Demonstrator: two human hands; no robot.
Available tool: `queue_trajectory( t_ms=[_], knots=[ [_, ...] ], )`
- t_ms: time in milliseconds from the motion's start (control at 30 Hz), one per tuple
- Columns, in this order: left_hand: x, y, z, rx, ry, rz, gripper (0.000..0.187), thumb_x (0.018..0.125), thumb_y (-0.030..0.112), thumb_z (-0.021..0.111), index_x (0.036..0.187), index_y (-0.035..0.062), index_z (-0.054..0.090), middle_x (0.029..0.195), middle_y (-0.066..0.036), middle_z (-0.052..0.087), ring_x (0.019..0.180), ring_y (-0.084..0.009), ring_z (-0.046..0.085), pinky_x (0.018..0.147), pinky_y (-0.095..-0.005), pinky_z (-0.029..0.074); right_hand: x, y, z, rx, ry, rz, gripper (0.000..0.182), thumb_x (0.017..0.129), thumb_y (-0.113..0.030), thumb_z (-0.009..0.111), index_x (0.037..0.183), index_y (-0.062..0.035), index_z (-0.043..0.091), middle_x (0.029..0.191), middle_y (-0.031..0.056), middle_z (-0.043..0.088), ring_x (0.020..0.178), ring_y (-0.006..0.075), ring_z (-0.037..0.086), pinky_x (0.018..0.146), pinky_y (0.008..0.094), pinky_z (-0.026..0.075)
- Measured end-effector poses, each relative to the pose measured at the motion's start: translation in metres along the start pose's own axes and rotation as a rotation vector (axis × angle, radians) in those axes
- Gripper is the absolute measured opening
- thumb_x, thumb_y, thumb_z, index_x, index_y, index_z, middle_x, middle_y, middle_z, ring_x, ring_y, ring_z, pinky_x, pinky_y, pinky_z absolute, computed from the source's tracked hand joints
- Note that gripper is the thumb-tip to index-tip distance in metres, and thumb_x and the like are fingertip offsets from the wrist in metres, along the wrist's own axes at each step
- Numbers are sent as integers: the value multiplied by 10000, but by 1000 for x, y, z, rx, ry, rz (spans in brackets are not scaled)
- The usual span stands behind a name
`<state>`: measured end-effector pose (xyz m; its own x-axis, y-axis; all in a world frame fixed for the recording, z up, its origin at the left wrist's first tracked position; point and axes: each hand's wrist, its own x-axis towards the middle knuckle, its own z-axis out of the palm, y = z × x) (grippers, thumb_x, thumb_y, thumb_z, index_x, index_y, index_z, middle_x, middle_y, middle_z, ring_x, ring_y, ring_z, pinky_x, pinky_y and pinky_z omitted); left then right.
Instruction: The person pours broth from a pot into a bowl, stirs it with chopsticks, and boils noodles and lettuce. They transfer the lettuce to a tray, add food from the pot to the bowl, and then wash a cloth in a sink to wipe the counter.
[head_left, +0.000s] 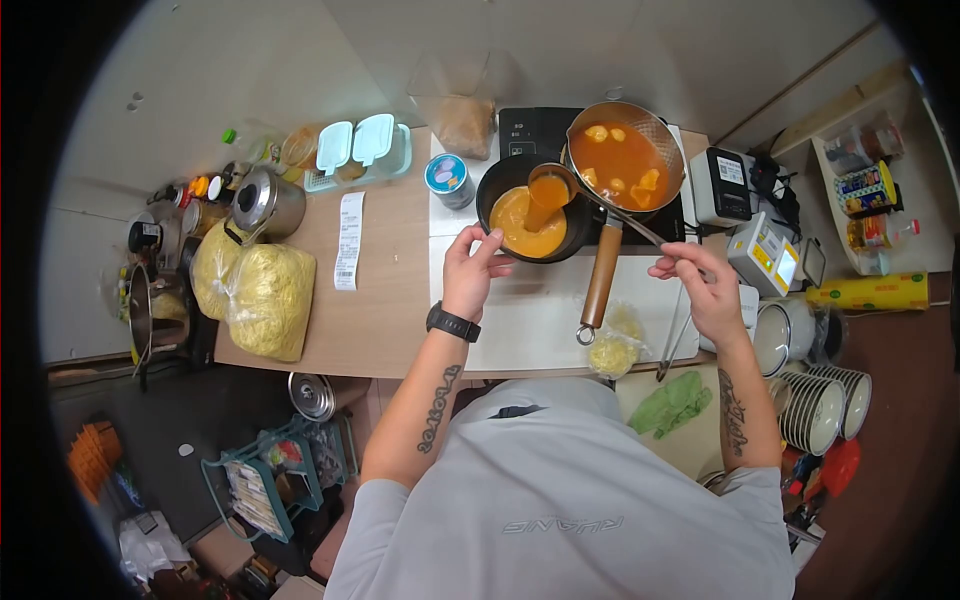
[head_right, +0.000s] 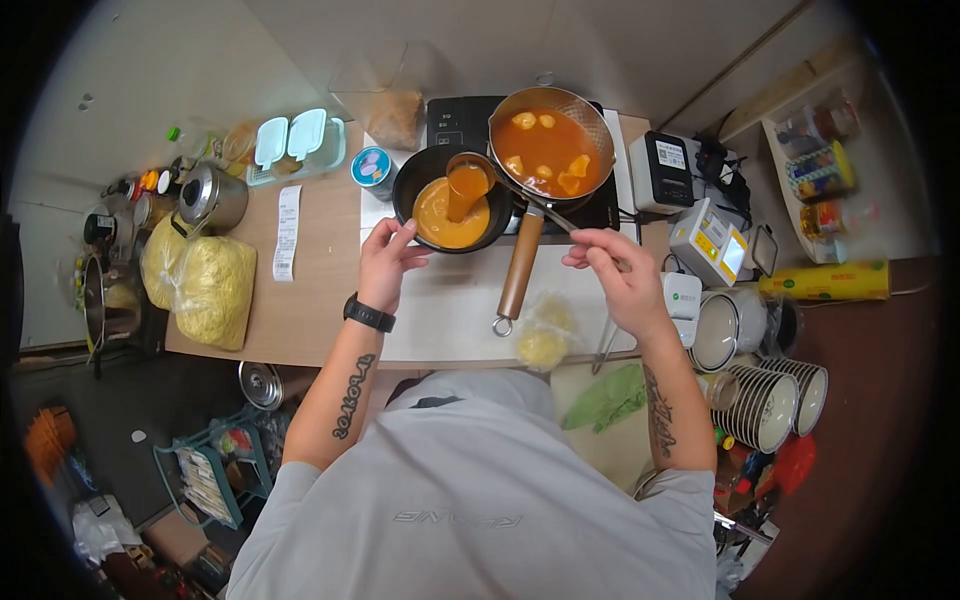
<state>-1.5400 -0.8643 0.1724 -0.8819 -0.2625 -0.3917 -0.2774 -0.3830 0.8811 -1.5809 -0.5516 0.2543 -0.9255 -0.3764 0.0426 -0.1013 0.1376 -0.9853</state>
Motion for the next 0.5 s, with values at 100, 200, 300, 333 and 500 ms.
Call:
queue_trajectory(
  t_ms=[100, 200, 300, 333, 500],
  knots=[
    [0, -1, 0, -3, -1, 5, 187, 950, 232, 619, 872, 110, 501, 888, -46, 646, 752, -171, 692, 604, -227, 534, -4, -3, -3, -224, -93, -125, 208, 935, 12, 502, 1088, 38, 641, 928, 119, 661, 889, 203, 663, 782, 286, 516],
    [2, -4, -1, -6, -3, 19, 185, 949, 233, 620, 875, 111, 504, 888, -44, 648, 756, -176, 694, 604, -228, 532, -6, 0, -11, -467, -120, -373, 204, 914, 40, 514, 1070, 29, 644, 916, 124, 653, 854, 214, 659, 762, 291, 508],
    [2, -3, 0, -7, -11, 31, 184, 947, 233, 623, 876, 109, 506, 891, -42, 647, 764, -181, 696, 604, -231, 532, 2, 9, -21, -538, 57, -448, 198, 911, 45, 521, 1066, 15, 640, 912, 126, 650, 813, 219, 651, 738, 292, 506],
    [0, -3, 0, -4, -6, 28, 185, 946, 233, 624, 876, 108, 506, 892, -40, 645, 769, -183, 697, 603, -233, 532, 8, 14, -23, -622, 110, -368, 194, 914, 36, 524, 1070, 15, 637, 915, 127, 653, 810, 215, 651, 732, 288, 507],
    [-2, -1, 1, 11, -3, 1, 173, 949, 196, 610, 874, 74, 513, 1131, -111, 633, 765, -187, 687, 612, -253, 543, 24, 50, -39, -583, 307, -185, 195, 969, -77, 516, 1081, 38, 626, 910, 126, 666, 797, 204, 689, 713, 286, 528]
  ],
)
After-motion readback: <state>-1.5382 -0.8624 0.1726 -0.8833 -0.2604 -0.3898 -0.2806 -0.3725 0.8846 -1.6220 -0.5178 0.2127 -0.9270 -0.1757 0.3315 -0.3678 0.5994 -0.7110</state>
